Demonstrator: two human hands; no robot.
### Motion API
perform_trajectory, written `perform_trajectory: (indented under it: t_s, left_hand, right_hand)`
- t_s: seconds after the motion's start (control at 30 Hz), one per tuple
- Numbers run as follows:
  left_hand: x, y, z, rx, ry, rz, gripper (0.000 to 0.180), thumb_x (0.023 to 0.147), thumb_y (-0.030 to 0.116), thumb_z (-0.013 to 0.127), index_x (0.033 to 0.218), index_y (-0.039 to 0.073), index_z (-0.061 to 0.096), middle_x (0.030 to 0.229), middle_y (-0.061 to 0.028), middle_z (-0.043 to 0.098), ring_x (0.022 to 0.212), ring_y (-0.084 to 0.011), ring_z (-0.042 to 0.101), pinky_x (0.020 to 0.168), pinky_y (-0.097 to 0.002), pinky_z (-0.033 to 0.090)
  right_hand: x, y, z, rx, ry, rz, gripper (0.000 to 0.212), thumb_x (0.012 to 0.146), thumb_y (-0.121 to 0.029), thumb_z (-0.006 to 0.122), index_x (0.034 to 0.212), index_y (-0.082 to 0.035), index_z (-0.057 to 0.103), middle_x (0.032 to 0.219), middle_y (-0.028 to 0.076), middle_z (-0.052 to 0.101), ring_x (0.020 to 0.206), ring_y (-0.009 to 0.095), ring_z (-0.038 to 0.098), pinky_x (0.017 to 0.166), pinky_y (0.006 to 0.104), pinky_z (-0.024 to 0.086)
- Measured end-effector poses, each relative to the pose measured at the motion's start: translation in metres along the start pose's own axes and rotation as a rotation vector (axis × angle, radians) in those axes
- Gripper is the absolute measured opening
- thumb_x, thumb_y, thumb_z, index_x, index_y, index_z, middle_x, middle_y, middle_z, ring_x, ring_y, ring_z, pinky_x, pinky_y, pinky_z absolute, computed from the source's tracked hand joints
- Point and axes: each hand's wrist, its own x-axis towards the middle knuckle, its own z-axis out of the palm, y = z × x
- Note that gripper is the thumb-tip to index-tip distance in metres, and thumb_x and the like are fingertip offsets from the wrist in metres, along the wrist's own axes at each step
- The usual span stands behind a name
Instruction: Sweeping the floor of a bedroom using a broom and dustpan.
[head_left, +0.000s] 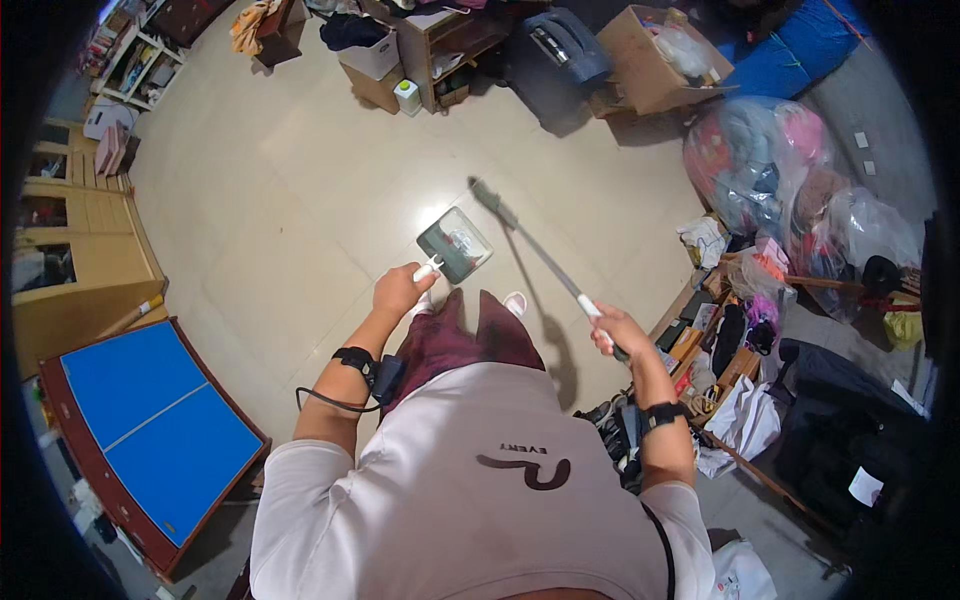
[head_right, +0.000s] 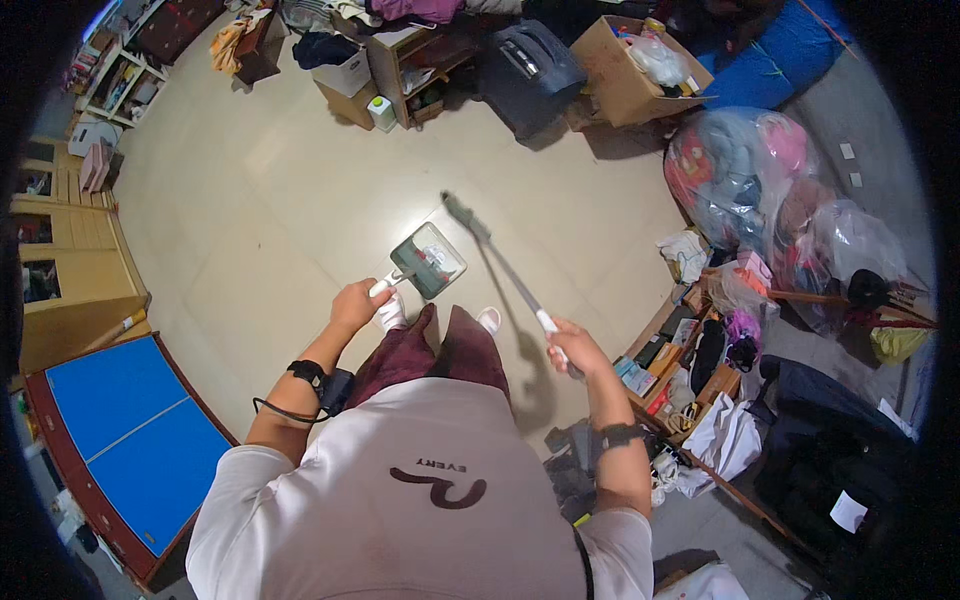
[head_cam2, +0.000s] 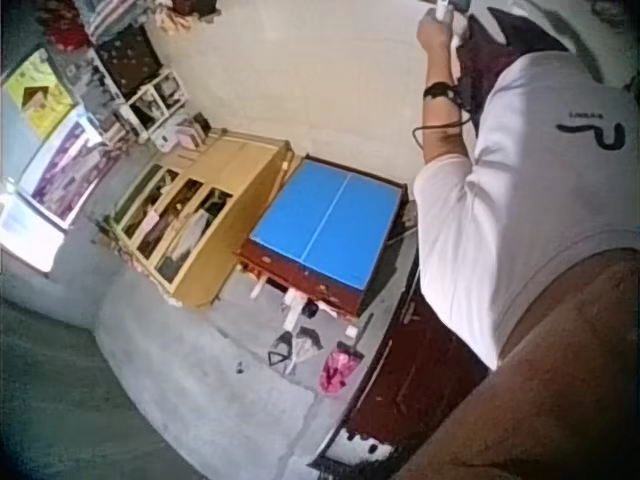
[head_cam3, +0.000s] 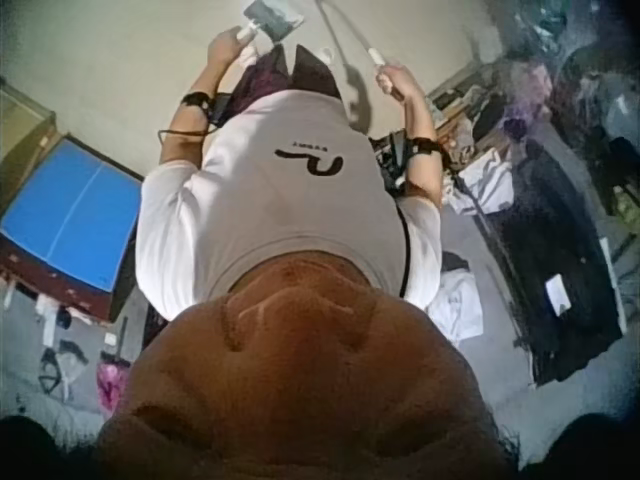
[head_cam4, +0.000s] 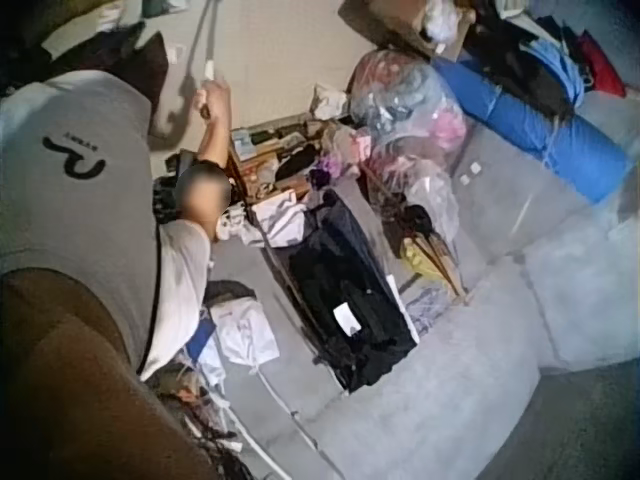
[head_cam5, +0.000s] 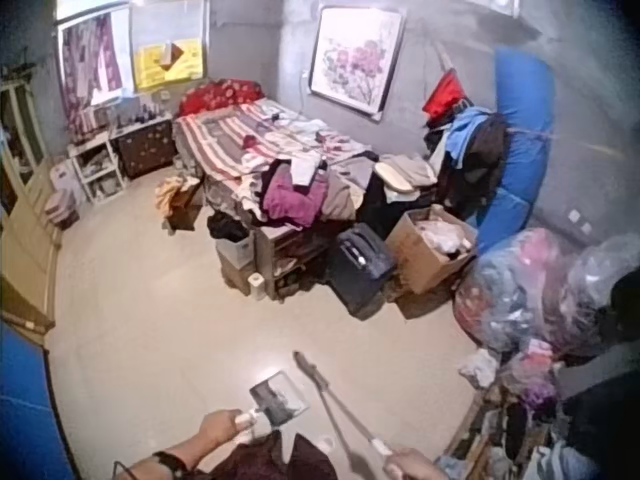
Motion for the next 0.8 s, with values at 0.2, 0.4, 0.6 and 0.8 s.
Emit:
perform_trajectory:
  t_s: [0.2, 0.4, 0.6, 0.8]
  left_hand:
    - [0.009, -0.028, -0.038, 0.001, -0.057, -0.017, 0.046, 0.080, 0.055, 0.056, 0.095, 0.013, 0.066, 0.082, -0.0148, 0.066, 0.078, -0.0324, 0.063, 0.068, -0.0428, 0.049]
    - [0.036, -0.059, -0.054, 0.022, -0.060, 0.022, 0.047, 0.081, 0.056, 0.054, 0.095, 0.013, 0.065, 0.082, -0.0151, 0.066, 0.079, -0.0324, 0.063, 0.068, -0.0432, 0.049]
    - [0.050, -0.070, -0.058, 0.024, -0.056, 0.060, 0.050, 0.080, 0.057, 0.054, 0.095, 0.010, 0.065, 0.081, -0.0166, 0.065, 0.079, -0.0330, 0.064, 0.067, -0.0434, 0.049]
    - [0.059, -0.078, -0.058, 0.004, -0.097, 0.132, 0.050, 0.081, 0.055, 0.055, 0.090, 0.008, 0.065, 0.073, -0.0162, 0.064, 0.070, -0.0328, 0.062, 0.063, -0.0415, 0.047]
  right_hand:
    - [0.119, -0.032, 0.056, -0.091, 0.098, -0.200, 0.037, 0.087, -0.008, 0.047, 0.123, -0.006, 0.041, 0.059, 0.002, 0.044, 0.041, 0.010, 0.041, 0.036, 0.0240, 0.036]
    - [0.166, -0.016, 0.108, -0.280, 0.214, -0.158, 0.037, 0.088, -0.008, 0.044, 0.124, -0.012, 0.039, 0.058, 0.000, 0.042, 0.043, 0.009, 0.041, 0.036, 0.0252, 0.038]
    - [0.062, 0.027, 0.140, -0.122, 0.023, 0.041, 0.043, 0.087, -0.008, 0.048, 0.129, -0.004, 0.040, 0.063, 0.002, 0.046, 0.044, 0.011, 0.042, 0.037, 0.0252, 0.037]
    - [-0.007, 0.046, 0.121, 0.194, -0.001, 0.054, 0.050, 0.089, -0.009, 0.050, 0.136, -0.010, 0.036, 0.064, 0.001, 0.047, 0.044, 0.008, 0.041, 0.036, 0.0198, 0.030]
